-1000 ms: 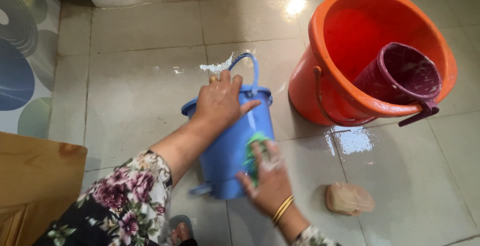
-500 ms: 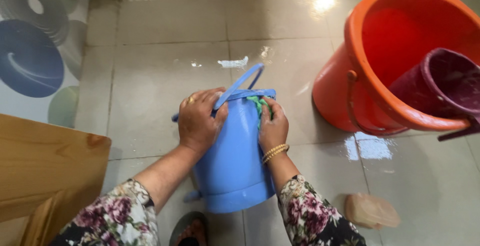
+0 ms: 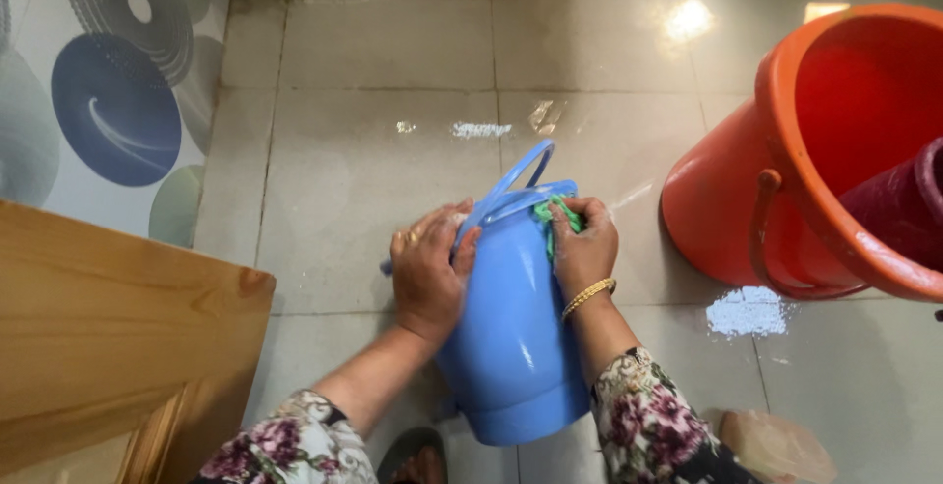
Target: The person cleans a small blue bucket and its lid with a cloth and soapy water, wiping the inside and outside of both items.
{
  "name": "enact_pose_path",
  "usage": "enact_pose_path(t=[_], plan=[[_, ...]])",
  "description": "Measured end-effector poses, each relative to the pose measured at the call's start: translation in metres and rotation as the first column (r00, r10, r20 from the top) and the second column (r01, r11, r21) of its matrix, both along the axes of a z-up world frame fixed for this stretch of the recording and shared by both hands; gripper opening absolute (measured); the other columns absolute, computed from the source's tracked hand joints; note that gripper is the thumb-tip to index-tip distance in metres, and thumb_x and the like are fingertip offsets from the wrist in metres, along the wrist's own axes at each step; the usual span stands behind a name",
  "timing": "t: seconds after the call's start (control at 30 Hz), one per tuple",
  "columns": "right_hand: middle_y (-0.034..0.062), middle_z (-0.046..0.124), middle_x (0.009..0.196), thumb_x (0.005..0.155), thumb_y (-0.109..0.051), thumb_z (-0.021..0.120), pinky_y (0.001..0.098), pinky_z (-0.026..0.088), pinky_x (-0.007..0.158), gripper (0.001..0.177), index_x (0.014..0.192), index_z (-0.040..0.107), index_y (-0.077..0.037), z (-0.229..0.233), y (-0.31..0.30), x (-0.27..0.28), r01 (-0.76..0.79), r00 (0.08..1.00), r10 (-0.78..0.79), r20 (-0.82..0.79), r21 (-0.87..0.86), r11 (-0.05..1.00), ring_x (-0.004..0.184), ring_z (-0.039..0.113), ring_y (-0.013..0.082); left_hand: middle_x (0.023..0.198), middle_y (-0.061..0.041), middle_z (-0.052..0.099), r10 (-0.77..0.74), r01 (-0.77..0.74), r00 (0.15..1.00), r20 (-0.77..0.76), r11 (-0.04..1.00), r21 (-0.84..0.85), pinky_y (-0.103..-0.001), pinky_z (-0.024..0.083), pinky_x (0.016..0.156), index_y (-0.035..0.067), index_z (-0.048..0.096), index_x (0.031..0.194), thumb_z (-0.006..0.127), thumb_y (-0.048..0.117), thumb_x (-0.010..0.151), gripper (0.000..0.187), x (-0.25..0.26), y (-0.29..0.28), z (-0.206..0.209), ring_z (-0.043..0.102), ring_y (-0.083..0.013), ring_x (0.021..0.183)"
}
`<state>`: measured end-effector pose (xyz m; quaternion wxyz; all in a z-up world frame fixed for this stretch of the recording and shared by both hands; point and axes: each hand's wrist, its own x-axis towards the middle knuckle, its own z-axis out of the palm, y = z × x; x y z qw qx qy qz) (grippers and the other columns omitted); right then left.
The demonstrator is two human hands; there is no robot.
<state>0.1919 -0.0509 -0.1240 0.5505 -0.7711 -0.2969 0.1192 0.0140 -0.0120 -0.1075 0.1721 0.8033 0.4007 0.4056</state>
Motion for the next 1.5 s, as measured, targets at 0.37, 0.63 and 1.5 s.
enact_pose_path(t=[0.37, 0.63, 1.5], plan=[[0.0210, 0.064, 0.097, 0.091, -0.006, 0.071, 0.0469, 0.050, 0.084, 0.016, 0.101, 0.060, -0.001, 0.011, 0.001, -0.025, -0.236, 0.900, 0.267, 0.344, -0.131, 0.963, 0.093, 0.062, 0.0397, 0.133, -0.008, 0.069, -0.065, 0.068, 0.997, -0.040, 0.995, 0.077, -0.045, 0.042, 0.104, 0.005, 0.063, 0.124, 0.058, 0.022, 0.106, 0.026, 0.008, 0.009, -0.014, 0.062, -0.0261, 0.129], [0.0272, 0.061, 0.111, 0.099, -0.006, 0.051, 0.0527, 0.046, 0.091, 0.021, 0.119, 0.055, 0.002, -0.009, 0.006, -0.008, -0.142, 0.885, 0.276, 0.374, -0.347, 0.927, 0.104, 0.058, 0.0463, 0.099, -0.007, 0.065, 0.033, -0.012, 0.942, -0.335, 0.998, 0.064, -0.049, 0.044, 0.085, 0.010, 0.061, 0.101, 0.067, 0.033, 0.096, 0.024, 0.032, 0.019, 0.012, 0.060, -0.0322, 0.097], [0.0272, 0.047, 0.143, 0.086, -0.044, 0.070, 0.0522, 0.028, 0.116, 0.083, 0.148, 0.039, 0.001, 0.028, -0.165, -0.057, -0.301, 0.571, 0.596, 0.564, -0.532, 0.792, 0.137, 0.042, 0.0450, 0.093, -0.008, 0.059, -0.134, 0.194, 0.951, -0.280, 0.961, 0.198, -0.043, 0.053, 0.076, 0.008, 0.061, 0.090, 0.076, 0.017, 0.080, 0.020, 0.034, 0.039, 0.022, 0.062, -0.0295, 0.091]])
